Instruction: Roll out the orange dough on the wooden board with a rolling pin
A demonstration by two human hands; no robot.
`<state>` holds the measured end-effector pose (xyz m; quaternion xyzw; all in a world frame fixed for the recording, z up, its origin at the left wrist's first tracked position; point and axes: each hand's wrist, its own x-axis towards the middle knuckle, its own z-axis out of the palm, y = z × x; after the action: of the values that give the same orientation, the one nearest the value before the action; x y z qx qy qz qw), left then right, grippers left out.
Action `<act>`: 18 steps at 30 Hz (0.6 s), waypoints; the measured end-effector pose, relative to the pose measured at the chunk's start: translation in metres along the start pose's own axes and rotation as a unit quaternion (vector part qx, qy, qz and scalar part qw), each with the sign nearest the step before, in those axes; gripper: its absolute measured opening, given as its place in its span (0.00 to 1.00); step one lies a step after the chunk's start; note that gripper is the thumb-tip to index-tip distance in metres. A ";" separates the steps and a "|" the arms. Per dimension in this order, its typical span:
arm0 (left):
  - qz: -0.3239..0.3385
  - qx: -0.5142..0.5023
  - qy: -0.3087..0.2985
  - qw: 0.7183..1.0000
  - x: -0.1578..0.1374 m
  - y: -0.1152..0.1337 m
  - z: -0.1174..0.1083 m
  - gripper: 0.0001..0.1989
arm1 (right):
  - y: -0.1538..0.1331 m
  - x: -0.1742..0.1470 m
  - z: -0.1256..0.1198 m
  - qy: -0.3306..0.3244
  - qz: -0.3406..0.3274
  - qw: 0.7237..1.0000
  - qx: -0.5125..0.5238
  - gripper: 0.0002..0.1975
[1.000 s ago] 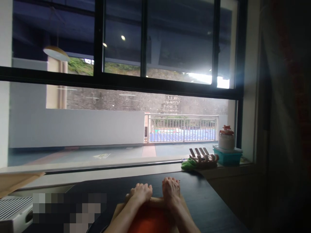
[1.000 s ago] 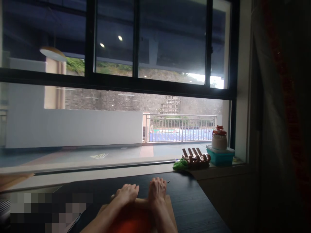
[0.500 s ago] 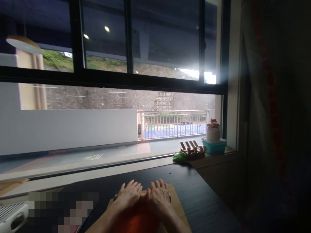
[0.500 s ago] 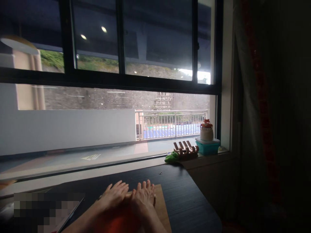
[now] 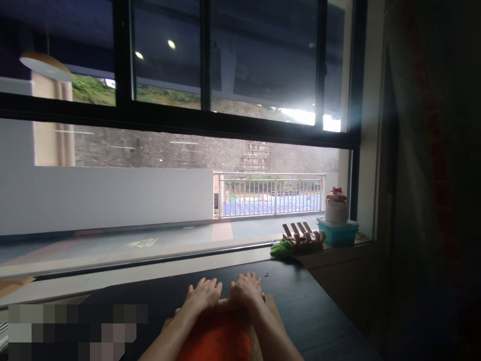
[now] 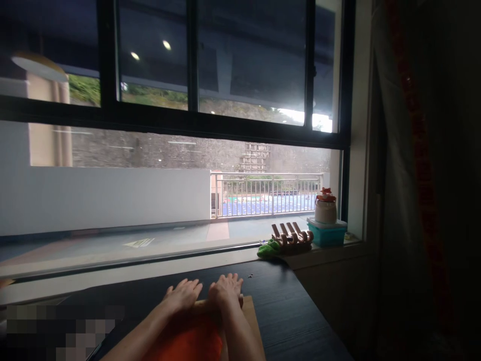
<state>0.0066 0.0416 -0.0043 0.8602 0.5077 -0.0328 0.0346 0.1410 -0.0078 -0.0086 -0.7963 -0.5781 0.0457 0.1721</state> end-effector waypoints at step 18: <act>0.010 0.026 0.037 0.999 -0.074 0.022 -0.004 0.25 | 0.010 -0.057 -0.001 0.020 -0.066 0.997 -0.027 0.22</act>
<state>-0.0099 -0.0334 0.0070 0.8662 0.4994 -0.0138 -0.0068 0.1320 -0.0638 -0.0186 -0.7617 -0.6265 0.0030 0.1651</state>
